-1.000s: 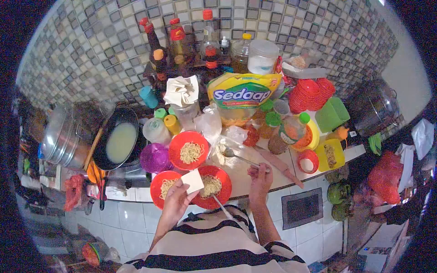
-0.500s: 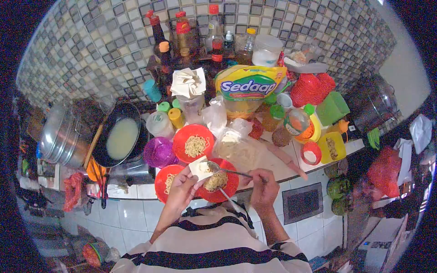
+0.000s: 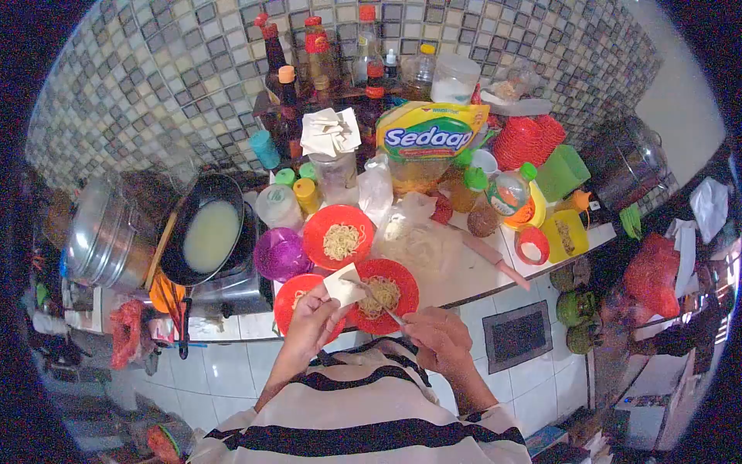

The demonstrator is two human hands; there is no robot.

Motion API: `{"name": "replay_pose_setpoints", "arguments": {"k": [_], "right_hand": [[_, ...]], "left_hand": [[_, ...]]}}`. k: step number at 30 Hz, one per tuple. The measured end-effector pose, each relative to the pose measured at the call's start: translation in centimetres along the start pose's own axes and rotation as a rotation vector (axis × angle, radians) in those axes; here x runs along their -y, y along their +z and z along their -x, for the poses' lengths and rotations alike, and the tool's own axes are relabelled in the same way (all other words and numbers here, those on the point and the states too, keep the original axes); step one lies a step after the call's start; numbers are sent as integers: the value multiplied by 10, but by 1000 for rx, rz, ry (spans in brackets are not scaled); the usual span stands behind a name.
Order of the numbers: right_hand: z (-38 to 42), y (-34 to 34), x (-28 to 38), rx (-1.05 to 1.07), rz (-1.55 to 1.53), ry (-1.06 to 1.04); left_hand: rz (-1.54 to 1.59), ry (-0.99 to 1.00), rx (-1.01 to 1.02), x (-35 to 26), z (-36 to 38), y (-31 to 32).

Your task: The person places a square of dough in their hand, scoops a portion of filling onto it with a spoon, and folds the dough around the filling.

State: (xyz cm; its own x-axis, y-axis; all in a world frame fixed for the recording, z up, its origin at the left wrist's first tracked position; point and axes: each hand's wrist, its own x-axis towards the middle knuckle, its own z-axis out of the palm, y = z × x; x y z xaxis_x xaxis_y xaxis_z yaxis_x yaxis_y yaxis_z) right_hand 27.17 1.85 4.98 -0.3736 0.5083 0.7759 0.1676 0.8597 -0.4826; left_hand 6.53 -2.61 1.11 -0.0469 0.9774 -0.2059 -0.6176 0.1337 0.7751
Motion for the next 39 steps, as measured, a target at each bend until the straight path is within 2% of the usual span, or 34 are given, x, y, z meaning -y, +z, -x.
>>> {"name": "replay_pose_setpoints", "arguments": {"k": [2, 4, 9, 11, 14, 17, 24, 27, 29, 30, 32, 33, 38, 39], "right_hand": [[-5, 4, 4, -57, 71, -115], [-5, 6, 6, -42, 82, -130], [-7, 4, 18, 25, 126, -170], [7, 4, 14, -80, -7, -16], [0, 4, 15, 4, 84, -64], [8, 11, 13, -79, 50, -22], [3, 19, 7, -87, 31, -30], [6, 24, -7, -135, -115, 67], [12, 25, -17, -504, -27, 403], [5, 23, -20, -503, -27, 404], [-16, 20, -28, -704, -309, 607], [-13, 18, -38, -707, -307, 605], [29, 26, -104, -552, 190, 660], [35, 28, -110, -554, 192, 659]], "left_hand": [[10, 2, 10, 0, 2, -2], [25, -8, -52, -2, 5, 0], [8, -26, -4, 2, 3, -8], [-18, -41, 3, 3, 3, -10], [42, -15, 12, -2, 6, -4], [-11, -52, -4, 1, 5, -12], [78, 8, 8, -3, 9, -8], [66, 3, -6, 0, 7, -13], [53, -6, -30, 2, 8, -18], [66, -14, -45, 4, 8, -21], [78, -22, -55, 5, 8, -25], [84, -16, -60, 5, 8, -26], [142, -1, -49, 5, 7, -32], [140, -1, -44, 2, 8, -31]]}}
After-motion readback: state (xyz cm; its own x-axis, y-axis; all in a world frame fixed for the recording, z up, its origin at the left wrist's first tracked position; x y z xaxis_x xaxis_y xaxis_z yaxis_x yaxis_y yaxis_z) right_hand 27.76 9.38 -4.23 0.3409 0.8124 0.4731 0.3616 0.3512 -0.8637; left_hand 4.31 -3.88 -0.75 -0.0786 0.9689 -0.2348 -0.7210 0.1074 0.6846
